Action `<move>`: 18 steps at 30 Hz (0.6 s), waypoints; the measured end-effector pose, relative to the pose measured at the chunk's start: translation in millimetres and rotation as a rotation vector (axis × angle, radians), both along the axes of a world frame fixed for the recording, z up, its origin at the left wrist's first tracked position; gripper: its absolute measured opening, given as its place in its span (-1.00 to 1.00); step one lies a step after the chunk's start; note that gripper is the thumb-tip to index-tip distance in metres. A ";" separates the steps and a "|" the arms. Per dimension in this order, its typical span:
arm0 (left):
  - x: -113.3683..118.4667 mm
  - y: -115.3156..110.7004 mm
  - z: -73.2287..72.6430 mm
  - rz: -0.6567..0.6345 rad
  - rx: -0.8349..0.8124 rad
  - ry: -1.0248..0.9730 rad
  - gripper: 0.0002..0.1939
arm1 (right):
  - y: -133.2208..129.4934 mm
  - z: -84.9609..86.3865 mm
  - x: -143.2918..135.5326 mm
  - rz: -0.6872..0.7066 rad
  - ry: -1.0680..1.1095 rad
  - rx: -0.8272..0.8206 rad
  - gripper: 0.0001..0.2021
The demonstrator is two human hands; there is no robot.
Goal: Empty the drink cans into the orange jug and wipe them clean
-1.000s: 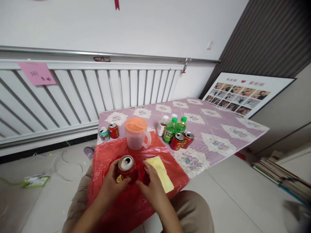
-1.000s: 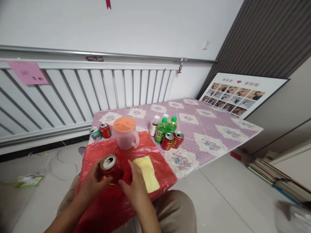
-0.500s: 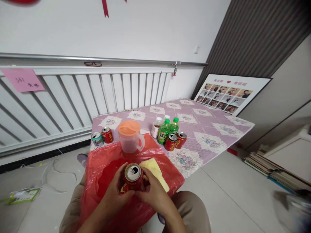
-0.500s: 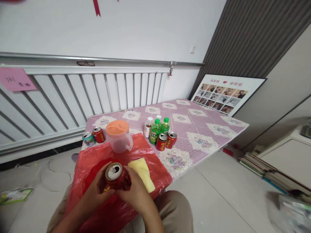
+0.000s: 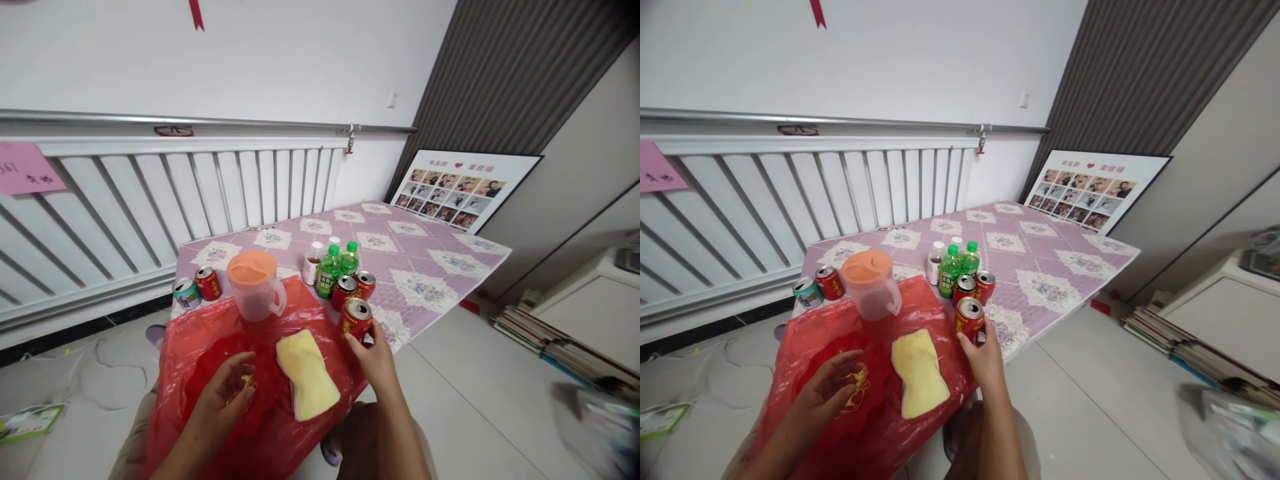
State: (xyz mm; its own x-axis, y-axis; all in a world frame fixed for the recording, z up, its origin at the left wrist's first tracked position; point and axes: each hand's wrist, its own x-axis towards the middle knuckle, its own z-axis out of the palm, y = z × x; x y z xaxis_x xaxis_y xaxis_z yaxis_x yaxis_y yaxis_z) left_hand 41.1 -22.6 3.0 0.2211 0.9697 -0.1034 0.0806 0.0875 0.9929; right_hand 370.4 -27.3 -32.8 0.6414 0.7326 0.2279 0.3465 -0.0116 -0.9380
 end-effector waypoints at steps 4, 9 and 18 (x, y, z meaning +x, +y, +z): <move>5.2 1.0 -6.8 -0.009 -0.002 0.010 -0.48 | 13.2 -23.0 32.6 -0.146 -0.008 0.030 -0.36; 10.4 4.6 -11.2 -0.018 -0.023 0.042 -0.46 | 25.0 -39.0 59.2 -0.254 -0.009 0.042 -0.35; 18.6 9.6 -13.7 -0.024 -0.042 0.095 -0.47 | 43.0 -51.2 88.4 -0.318 -0.056 0.056 -0.40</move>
State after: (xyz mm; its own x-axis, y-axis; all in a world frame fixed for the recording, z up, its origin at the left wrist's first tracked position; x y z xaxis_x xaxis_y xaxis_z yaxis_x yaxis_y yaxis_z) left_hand 59.7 -13.0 -10.7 0.2313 0.9587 -0.1657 0.1770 0.1260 0.9761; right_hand 458.8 15.7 -84.0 0.8214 0.4826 0.3040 0.3851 -0.0762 -0.9197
